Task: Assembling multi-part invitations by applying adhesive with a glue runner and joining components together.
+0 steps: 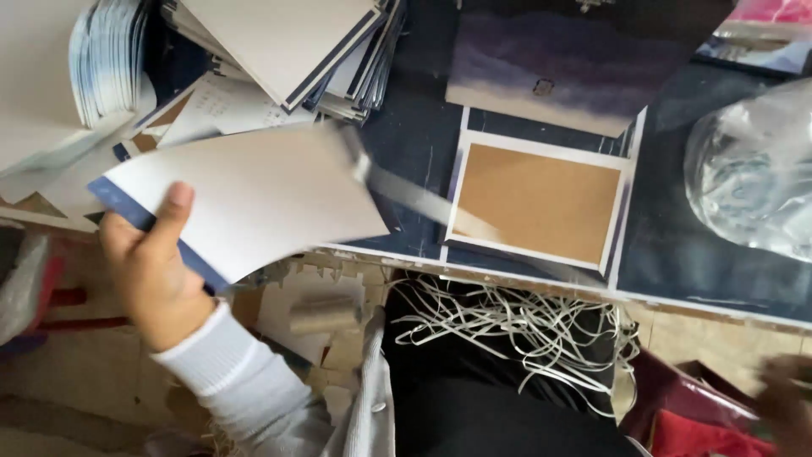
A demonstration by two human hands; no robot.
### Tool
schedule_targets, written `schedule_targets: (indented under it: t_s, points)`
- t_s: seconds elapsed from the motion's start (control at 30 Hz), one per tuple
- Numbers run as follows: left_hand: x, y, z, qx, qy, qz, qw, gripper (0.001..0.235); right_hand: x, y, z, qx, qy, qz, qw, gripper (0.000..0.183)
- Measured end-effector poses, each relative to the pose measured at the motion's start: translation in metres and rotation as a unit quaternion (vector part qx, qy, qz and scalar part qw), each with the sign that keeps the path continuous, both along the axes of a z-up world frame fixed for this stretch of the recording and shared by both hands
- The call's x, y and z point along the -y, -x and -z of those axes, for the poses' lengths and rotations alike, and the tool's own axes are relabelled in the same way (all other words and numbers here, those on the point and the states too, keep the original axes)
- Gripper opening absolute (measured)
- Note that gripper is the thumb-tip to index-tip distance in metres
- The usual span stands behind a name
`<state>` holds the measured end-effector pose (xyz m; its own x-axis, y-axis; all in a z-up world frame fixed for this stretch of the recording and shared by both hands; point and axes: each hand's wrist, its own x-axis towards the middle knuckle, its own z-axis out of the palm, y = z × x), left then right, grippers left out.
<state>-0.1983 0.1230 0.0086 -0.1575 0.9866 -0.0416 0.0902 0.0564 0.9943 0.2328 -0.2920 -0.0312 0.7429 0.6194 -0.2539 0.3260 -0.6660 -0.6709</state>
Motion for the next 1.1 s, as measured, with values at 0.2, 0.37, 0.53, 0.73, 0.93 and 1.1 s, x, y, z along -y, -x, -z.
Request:
schedule_targets:
  t_s: [0.2,0.37,0.53,0.73,0.93,1.1]
  points:
    - [-0.032,0.073,0.007,-0.208,-0.012,0.099,0.973,0.044,0.030,0.014,0.002,-0.175,0.175,0.096,0.964,0.047]
    - [0.005,0.042,0.025,-0.050,-0.254,0.117,0.959,0.054,0.048,0.029,0.003,-0.295,0.281,0.182,0.895,0.058]
    - [0.044,-0.072,-0.028,0.029,-0.286,0.407,0.867,0.007,-0.056,0.059,0.033,-0.168,0.064,-0.461,0.869,0.089]
    - [0.066,-0.111,-0.001,-0.071,-0.352,0.505,0.785,0.024,-0.103,0.062,-0.013,-0.326,-0.267,-0.086,0.903,0.093]
    - [0.100,-0.137,0.028,-0.040,-0.316,0.530,0.786,0.030,-0.129,0.056,-0.014,-0.333,-0.235,0.001,0.913,0.045]
    - [0.115,-0.141,0.046,0.012,-0.330,0.446,0.832,0.028,-0.107,0.041,0.029,-0.315,-0.177,0.045,0.931,0.033]
